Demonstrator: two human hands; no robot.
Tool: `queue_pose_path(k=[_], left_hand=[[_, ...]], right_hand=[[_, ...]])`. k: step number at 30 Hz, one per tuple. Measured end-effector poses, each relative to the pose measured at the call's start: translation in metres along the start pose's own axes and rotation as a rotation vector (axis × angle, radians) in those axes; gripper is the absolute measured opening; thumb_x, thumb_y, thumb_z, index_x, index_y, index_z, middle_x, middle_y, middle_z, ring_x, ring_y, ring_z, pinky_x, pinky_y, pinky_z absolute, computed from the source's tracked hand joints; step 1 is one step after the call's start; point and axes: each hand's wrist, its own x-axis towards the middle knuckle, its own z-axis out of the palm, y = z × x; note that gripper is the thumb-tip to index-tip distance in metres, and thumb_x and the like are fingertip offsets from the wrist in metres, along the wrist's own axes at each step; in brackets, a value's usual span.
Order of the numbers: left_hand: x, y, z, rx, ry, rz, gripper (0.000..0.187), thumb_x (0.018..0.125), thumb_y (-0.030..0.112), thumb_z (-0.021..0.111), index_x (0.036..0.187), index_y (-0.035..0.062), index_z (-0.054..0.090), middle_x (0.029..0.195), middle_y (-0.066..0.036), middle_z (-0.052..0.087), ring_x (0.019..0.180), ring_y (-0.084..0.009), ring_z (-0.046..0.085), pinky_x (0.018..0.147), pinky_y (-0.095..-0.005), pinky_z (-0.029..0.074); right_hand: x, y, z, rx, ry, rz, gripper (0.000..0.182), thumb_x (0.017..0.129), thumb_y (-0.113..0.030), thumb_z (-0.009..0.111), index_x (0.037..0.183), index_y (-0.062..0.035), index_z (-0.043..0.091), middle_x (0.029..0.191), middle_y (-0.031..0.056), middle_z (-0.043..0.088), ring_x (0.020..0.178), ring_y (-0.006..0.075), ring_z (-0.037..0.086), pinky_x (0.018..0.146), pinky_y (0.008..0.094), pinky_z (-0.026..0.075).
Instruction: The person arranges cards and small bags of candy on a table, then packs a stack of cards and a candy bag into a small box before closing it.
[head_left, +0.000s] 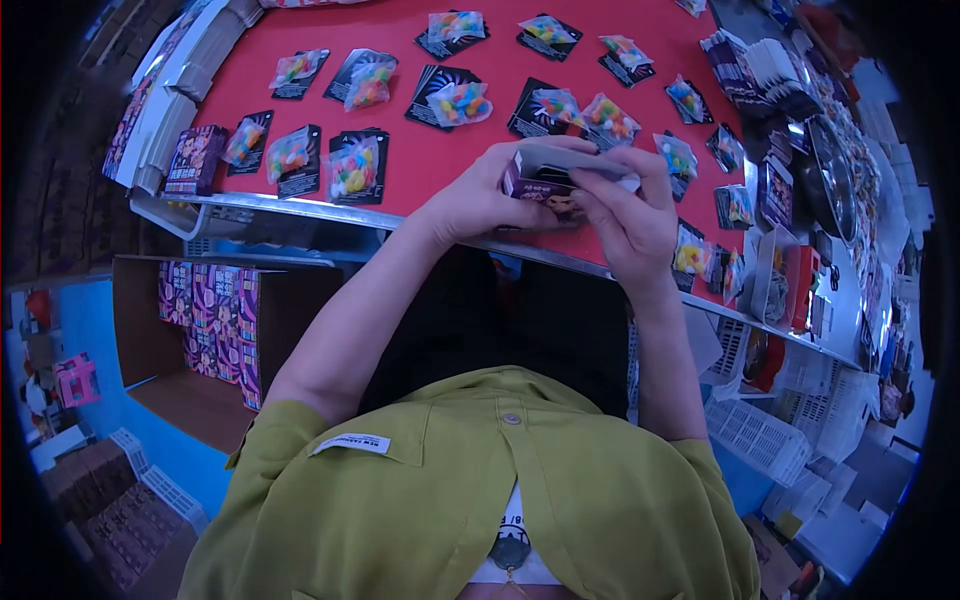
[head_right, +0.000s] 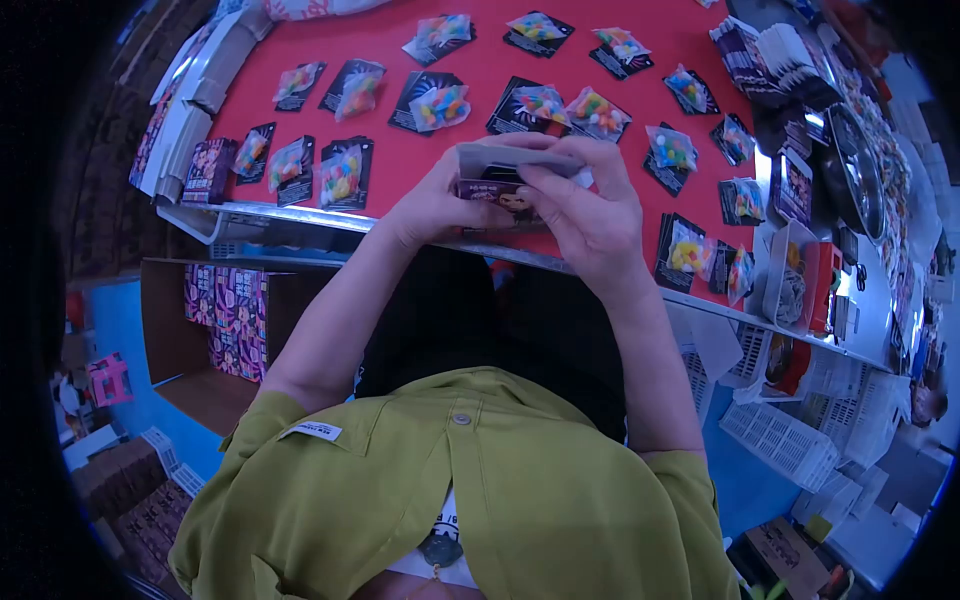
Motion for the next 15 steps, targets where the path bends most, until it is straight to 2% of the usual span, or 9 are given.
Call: queue_pose_path(k=[1,2,4,6,7,10,12,14,15], left_hand=[[-0.002,-0.006,0.0,-0.006,-0.007,0.0,0.072,0.065,0.006,0.071,0.132,0.0023,0.043,0.118,-0.013,0.057,0.107,-0.0218,0.057,0.091,-0.0349,0.048],[-0.007,-0.01,0.0,0.0,0.05,0.055,0.066,0.07,0.007,0.068,0.132,0.0026,0.045,0.116,-0.012,0.058,0.108,-0.0197,0.056,0.094,-0.0338,0.046],[-0.014,-0.017,0.003,0.001,0.1,0.101,0.06,0.075,0.008,0.066,0.132,0.0029,0.046,0.113,-0.01,0.059,0.109,-0.0176,0.055,0.097,-0.0327,0.043],[-0.025,-0.013,0.01,-0.316,0.297,0.076,0.045,0.085,0.013,0.054,0.128,0.0009,0.05,0.112,-0.01,0.06,0.108,-0.0168,0.054,0.096,-0.0316,0.043],[-0.025,-0.014,0.016,-0.33,0.383,0.0,0.038,0.089,0.014,0.046,0.123,-0.0018,0.054,0.109,-0.011,0.061,0.104,-0.0157,0.056,0.092,-0.0299,0.044],[-0.022,-0.005,0.032,-0.333,0.437,-0.002,0.032,0.087,0.009,0.047,0.113,-0.0036,0.06,0.102,-0.01,0.064,0.095,-0.0143,0.06,0.085,-0.0278,0.047],[-0.022,-0.002,0.031,-0.311,0.46,-0.041,0.032,0.085,0.007,0.044,0.11,-0.0044,0.061,0.102,-0.012,0.064,0.095,-0.0166,0.06,0.086,-0.0299,0.047],[-0.019,0.001,0.033,-0.29,0.474,-0.085,0.032,0.083,0.005,0.042,0.106,-0.0052,0.062,0.102,-0.013,0.064,0.096,-0.0189,0.06,0.087,-0.032,0.046],[-0.017,0.004,0.035,-0.255,0.508,-0.092,0.032,0.081,0.003,0.041,0.104,-0.0053,0.062,0.1,-0.013,0.064,0.095,-0.019,0.061,0.086,-0.0324,0.047]], right_hand=[[-0.011,0.006,0.001,-0.015,-0.027,0.09,0.022,0.078,-0.002,0.068,0.1,-0.0021,0.068,0.107,0.011,0.054,0.098,0.0221,0.056,0.085,0.0326,0.045],[-0.014,0.011,0.006,-0.083,0.006,0.039,0.023,0.077,-0.001,0.069,0.1,-0.0003,0.067,0.105,0.0111,0.054,0.094,0.0216,0.058,0.078,0.0279,0.047],[-0.021,0.012,0.003,-0.09,0.024,0.083,0.023,0.077,-0.001,0.069,0.101,-0.0005,0.067,0.105,0.011,0.054,0.094,0.0215,0.057,0.078,0.0282,0.047],[-0.024,0.007,0.004,-0.072,0.035,0.127,0.024,0.077,-0.001,0.068,0.101,-0.0007,0.067,0.105,0.011,0.054,0.094,0.0215,0.057,0.078,0.0286,0.047],[-0.023,0.005,0.006,-0.075,0.012,0.095,0.023,0.077,-0.001,0.068,0.101,-0.001,0.067,0.106,0.011,0.054,0.094,0.0214,0.057,0.077,0.0289,0.047],[-0.021,0.005,0.005,-0.062,-0.022,0.045,0.023,0.077,-0.002,0.069,0.1,-0.0021,0.067,0.105,0.0115,0.054,0.091,0.0226,0.059,0.073,0.03,0.049],[-0.021,0.003,0.002,-0.054,-0.028,0.039,0.022,0.077,-0.003,0.069,0.099,-0.003,0.067,0.103,0.0119,0.054,0.088,0.0239,0.06,0.069,0.0308,0.051],[-0.017,-0.001,-0.003,0.037,-0.059,0.05,0.023,0.082,-0.004,0.064,0.104,-0.0019,0.064,0.107,0.0123,0.053,0.094,0.0226,0.058,0.078,0.0311,0.049],[-0.019,-0.001,-0.005,0.034,-0.057,0.057,0.023,0.082,-0.004,0.064,0.104,-0.0019,0.064,0.107,0.0123,0.053,0.094,0.0226,0.058,0.078,0.0311,0.049]])
